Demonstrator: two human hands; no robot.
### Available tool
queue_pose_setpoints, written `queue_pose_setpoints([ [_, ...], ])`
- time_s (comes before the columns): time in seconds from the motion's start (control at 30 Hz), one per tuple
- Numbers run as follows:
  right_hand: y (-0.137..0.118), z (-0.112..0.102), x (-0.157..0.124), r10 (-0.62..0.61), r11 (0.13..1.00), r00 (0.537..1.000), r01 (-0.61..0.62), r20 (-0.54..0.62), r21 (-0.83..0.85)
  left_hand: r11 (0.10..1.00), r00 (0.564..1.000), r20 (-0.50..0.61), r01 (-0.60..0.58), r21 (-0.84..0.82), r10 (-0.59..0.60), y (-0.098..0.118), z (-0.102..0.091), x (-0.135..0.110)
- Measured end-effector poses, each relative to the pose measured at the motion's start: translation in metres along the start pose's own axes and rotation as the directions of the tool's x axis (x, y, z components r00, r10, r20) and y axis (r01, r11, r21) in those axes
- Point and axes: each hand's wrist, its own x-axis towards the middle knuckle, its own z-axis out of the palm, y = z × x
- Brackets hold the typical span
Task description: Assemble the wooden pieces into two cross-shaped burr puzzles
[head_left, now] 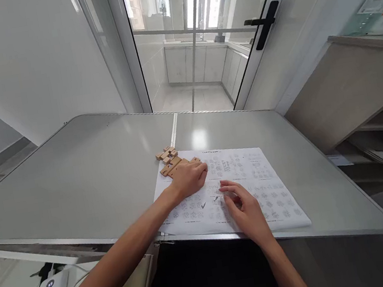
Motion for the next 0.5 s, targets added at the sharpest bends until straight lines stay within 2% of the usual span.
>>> queue_pose_setpoints([
  [0.17, -0.002, 0.0, -0.001, -0.001, 1.0, 1.0, 0.001, -0.011, 0.006, 0.994, 0.983, -0.151, 0.109, 0.023, -0.104, -0.009, -0.009, 0.006],
  [0.3, 0.0, 0.0, -0.001, 0.006, 1.0, 1.0, -0.006, -0.001, 0.003, 0.961, 0.931, -0.276, 0.268, 0.072, -0.239, -0.028, -0.016, 0.008],
  [0.5, 0.002, -0.001, 0.0, 0.009, 1.0, 1.0, -0.009, 0.003, 0.003, 0.869, 0.861, -0.288, 0.472, 0.147, -0.419, -0.054, -0.02, 0.003],
])
